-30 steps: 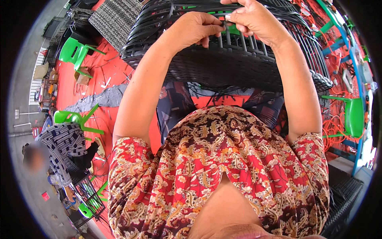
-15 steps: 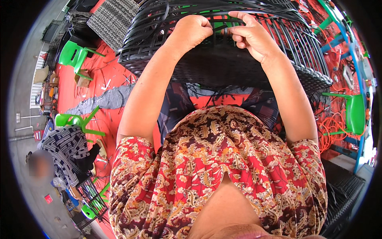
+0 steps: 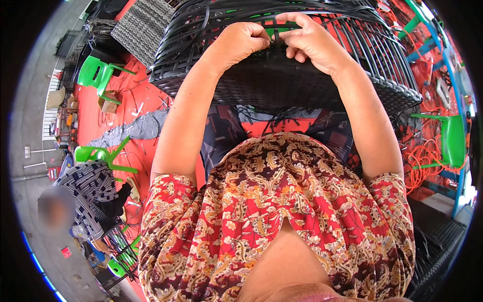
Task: The person weaves a black plastic basket by hand, threading black plastic strips through the basket's frame. They repeatedly pull strips through openings, adjust tension, and rotate the basket to continue weaving around its circumference.
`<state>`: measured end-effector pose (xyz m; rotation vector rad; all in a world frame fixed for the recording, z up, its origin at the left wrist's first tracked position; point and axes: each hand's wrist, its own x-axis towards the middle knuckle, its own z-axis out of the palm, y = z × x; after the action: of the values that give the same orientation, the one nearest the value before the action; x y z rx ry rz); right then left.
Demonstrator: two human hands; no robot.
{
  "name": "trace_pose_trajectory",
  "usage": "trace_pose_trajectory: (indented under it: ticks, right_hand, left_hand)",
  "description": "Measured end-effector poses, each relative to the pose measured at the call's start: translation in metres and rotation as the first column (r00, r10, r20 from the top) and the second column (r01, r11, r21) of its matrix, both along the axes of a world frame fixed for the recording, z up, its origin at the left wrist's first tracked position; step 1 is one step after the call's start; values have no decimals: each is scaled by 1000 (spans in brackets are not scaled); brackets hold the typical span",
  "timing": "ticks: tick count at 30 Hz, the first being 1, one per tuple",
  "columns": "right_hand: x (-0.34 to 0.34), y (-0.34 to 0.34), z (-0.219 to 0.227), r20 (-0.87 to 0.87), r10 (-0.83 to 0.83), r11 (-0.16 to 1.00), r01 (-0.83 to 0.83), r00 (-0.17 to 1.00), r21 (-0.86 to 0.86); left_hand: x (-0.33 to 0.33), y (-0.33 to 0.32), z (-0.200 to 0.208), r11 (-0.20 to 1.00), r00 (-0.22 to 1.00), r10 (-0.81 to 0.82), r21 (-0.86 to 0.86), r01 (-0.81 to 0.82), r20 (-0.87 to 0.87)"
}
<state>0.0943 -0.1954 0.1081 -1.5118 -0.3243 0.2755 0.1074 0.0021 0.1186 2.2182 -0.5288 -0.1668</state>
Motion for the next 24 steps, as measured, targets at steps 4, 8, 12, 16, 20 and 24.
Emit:
trace_pose_trajectory:
  ticks: [4, 8, 12, 16, 20, 24]
  right_hand:
    - [2, -5, 17, 205, 145, 874, -28, 968, -486]
    - [11, -17, 30, 350, 34, 945, 85, 936, -317]
    - [10, -45, 34, 30, -25, 983, 30, 999, -181]
    - [-5, -52, 19, 61, -102, 934, 117, 993, -337]
    - [-11, -37, 14, 153, -62, 914, 118, 986, -389]
    - [-14, -20, 14, 123, -53, 921, 96, 991, -378]
  left_hand:
    - [4, -4, 1, 984, 998, -55, 167, 57, -17]
    - [13, -14, -7, 993, 801, -82, 119, 14, 592]
    - [-2, -42, 8, 986, 987, -123, -125, 109, -106]
    - [4, -41, -5, 952, 977, -10, -301, -56, -215]
    - [7, -38, -6, 939, 977, 36, -329, -104, -208]
    - [15, -31, -22, 972, 988, 153, -181, -152, -7]
